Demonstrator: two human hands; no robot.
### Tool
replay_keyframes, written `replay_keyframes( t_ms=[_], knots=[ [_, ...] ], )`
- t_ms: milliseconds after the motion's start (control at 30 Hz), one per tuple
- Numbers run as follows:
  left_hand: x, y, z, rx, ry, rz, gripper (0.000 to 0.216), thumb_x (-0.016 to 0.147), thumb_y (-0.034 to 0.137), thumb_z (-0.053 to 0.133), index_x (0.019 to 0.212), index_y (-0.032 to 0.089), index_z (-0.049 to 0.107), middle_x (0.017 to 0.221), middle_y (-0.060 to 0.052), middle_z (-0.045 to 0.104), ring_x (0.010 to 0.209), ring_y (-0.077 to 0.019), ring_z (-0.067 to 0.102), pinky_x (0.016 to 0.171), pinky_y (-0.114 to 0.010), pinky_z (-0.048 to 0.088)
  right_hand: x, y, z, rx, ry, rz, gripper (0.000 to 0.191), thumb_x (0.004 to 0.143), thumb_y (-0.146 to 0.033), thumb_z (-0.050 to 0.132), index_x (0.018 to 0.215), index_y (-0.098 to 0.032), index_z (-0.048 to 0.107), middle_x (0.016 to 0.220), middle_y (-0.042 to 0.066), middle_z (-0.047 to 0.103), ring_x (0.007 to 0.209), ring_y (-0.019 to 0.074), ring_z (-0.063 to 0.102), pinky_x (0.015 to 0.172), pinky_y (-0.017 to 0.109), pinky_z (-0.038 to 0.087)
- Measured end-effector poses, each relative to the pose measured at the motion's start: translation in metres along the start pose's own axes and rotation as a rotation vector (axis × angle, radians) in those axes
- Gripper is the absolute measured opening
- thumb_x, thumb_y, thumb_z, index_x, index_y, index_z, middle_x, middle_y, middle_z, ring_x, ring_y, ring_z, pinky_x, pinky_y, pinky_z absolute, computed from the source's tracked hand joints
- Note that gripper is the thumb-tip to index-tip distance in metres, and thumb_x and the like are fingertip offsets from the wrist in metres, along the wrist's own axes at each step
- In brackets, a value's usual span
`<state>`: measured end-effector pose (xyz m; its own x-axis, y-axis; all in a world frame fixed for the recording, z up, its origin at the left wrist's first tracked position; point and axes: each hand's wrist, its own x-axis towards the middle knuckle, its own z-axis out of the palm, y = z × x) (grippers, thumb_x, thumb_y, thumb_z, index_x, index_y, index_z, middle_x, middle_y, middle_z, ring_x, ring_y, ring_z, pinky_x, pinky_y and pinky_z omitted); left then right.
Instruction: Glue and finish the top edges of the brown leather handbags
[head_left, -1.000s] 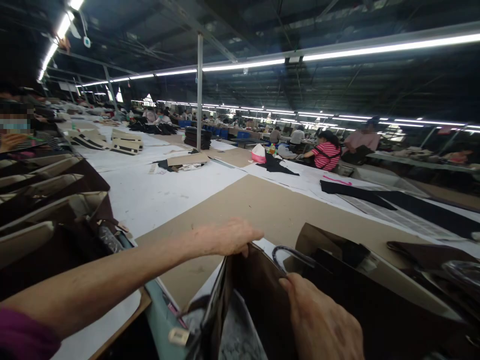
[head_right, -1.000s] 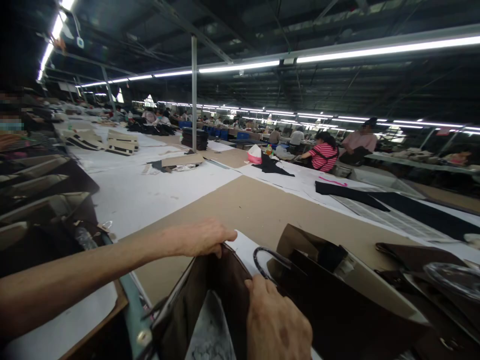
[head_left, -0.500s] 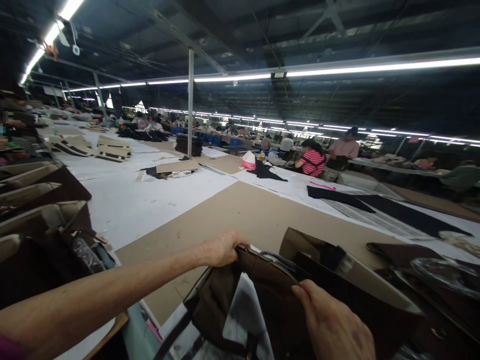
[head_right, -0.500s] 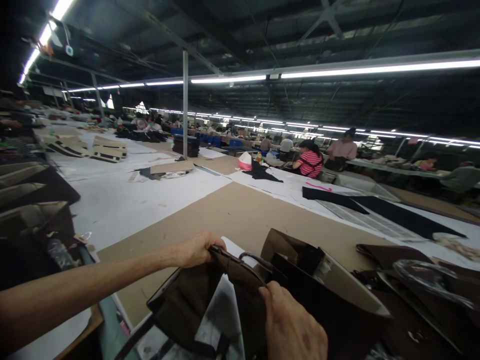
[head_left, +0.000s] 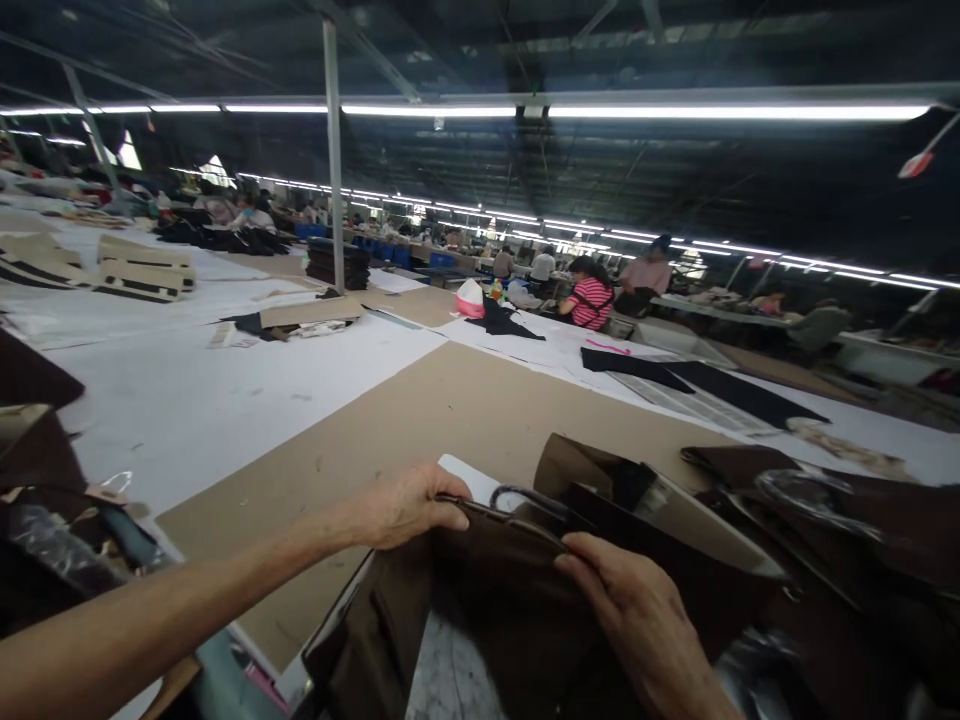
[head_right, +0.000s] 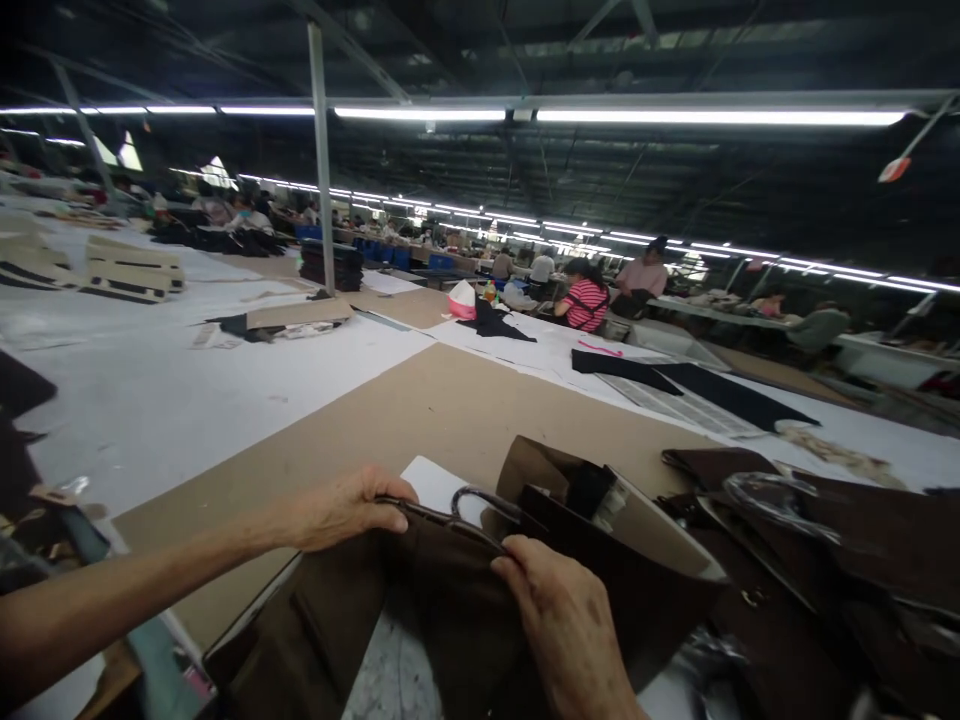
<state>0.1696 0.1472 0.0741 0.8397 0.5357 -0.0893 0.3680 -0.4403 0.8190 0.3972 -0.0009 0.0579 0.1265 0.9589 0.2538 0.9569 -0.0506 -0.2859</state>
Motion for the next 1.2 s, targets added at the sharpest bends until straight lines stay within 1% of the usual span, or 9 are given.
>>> replay_keyframes(
  t_ms=[200, 333, 467, 667, 800, 933, 1033, 1100, 1200],
  knots=[
    [-0.01, 0.005, 0.008, 0.147, 0.073, 0.033, 0.017, 0.077, 0.027, 0.048, 0.076, 0.019, 0.063, 0.068, 0.004, 0.057, 0.068, -0.0137, 0.05, 0.062, -0.02, 0.035, 0.003, -0.022, -0.001, -0.081, -0.041, -0.057, 0.023, 0.087, -0.024, 0.049, 0.109, -0.027, 0.056, 0.103, 0.001, 0.065, 0.09, 0.0186, 0.062, 0.077, 0.029, 0.045],
    [-0.015, 0.009, 0.012, 0.163, 0.089, 0.021, 0.018, 0.078, 0.026, 0.046, 0.078, 0.02, 0.063, 0.068, 0.004, 0.058, 0.069, -0.0136, 0.051, 0.062, -0.02, 0.034, 0.008, -0.033, -0.005, -0.047, -0.04, -0.001, 0.018, 0.087, -0.026, 0.049, 0.1, -0.027, 0.061, 0.099, 0.001, 0.067, 0.091, 0.0193, 0.061, 0.077, 0.029, 0.043],
    [-0.017, 0.011, 0.012, 0.168, 0.114, 0.026, 0.017, 0.077, 0.025, 0.046, 0.076, 0.02, 0.063, 0.067, 0.004, 0.057, 0.069, -0.0131, 0.052, 0.061, -0.02, 0.033, 0.012, -0.04, -0.01, 0.063, -0.091, 0.106, 0.017, 0.087, -0.031, 0.048, 0.086, -0.029, 0.065, 0.082, -0.003, 0.068, 0.081, 0.0166, 0.061, 0.067, 0.025, 0.039],
    [-0.018, 0.012, 0.012, 0.194, 0.127, 0.031, 0.016, 0.078, 0.025, 0.047, 0.075, 0.02, 0.062, 0.064, 0.005, 0.055, 0.067, -0.0116, 0.051, 0.059, -0.019, 0.032, 0.014, -0.048, -0.008, -0.031, -0.096, 0.152, 0.024, 0.088, -0.031, 0.045, 0.07, -0.025, 0.059, 0.067, -0.003, 0.062, 0.07, 0.0164, 0.059, 0.063, 0.026, 0.034],
    [-0.017, 0.012, 0.013, 0.242, 0.147, 0.029, 0.016, 0.078, 0.028, 0.049, 0.072, 0.021, 0.062, 0.06, 0.005, 0.053, 0.064, -0.011, 0.05, 0.057, -0.02, 0.03, 0.012, -0.049, -0.003, -0.152, -0.1, 0.118, 0.025, 0.091, -0.031, 0.039, 0.074, -0.024, 0.056, 0.069, -0.002, 0.062, 0.068, 0.0182, 0.059, 0.062, 0.028, 0.033],
    [-0.016, 0.012, 0.014, 0.284, 0.164, 0.034, 0.018, 0.08, 0.03, 0.049, 0.074, 0.021, 0.063, 0.061, 0.005, 0.055, 0.063, -0.0112, 0.051, 0.057, -0.02, 0.03, 0.013, -0.05, 0.003, -0.152, -0.062, 0.015, 0.016, 0.091, -0.028, 0.042, 0.091, -0.027, 0.057, 0.082, -0.003, 0.065, 0.076, 0.0185, 0.061, 0.064, 0.028, 0.034],
    [-0.017, 0.012, 0.014, 0.303, 0.176, 0.048, 0.019, 0.081, 0.031, 0.049, 0.075, 0.022, 0.064, 0.061, 0.005, 0.056, 0.062, -0.0117, 0.051, 0.057, -0.02, 0.031, 0.017, -0.053, 0.007, -0.156, -0.024, -0.068, 0.015, 0.09, -0.025, 0.043, 0.097, -0.027, 0.056, 0.087, -0.003, 0.066, 0.078, 0.0178, 0.062, 0.063, 0.027, 0.035],
    [-0.018, 0.012, 0.013, 0.336, 0.18, 0.056, 0.019, 0.081, 0.031, 0.049, 0.074, 0.022, 0.063, 0.06, 0.004, 0.056, 0.062, -0.0124, 0.052, 0.057, -0.021, 0.031, 0.019, -0.056, 0.009, -0.171, -0.01, -0.108, 0.015, 0.09, -0.024, 0.042, 0.097, -0.026, 0.056, 0.087, -0.002, 0.066, 0.077, 0.0178, 0.062, 0.062, 0.027, 0.034],
    [-0.017, 0.016, 0.013, 0.455, 0.199, 0.056, 0.016, 0.082, 0.029, 0.049, 0.079, 0.023, 0.063, 0.061, 0.002, 0.056, 0.063, -0.0149, 0.053, 0.056, -0.022, 0.03, 0.019, -0.057, 0.01, -0.192, -0.001, -0.127, 0.016, 0.091, -0.025, 0.041, 0.085, -0.024, 0.055, 0.078, -0.002, 0.065, 0.071, 0.0177, 0.061, 0.06, 0.028, 0.032]
  ],
)
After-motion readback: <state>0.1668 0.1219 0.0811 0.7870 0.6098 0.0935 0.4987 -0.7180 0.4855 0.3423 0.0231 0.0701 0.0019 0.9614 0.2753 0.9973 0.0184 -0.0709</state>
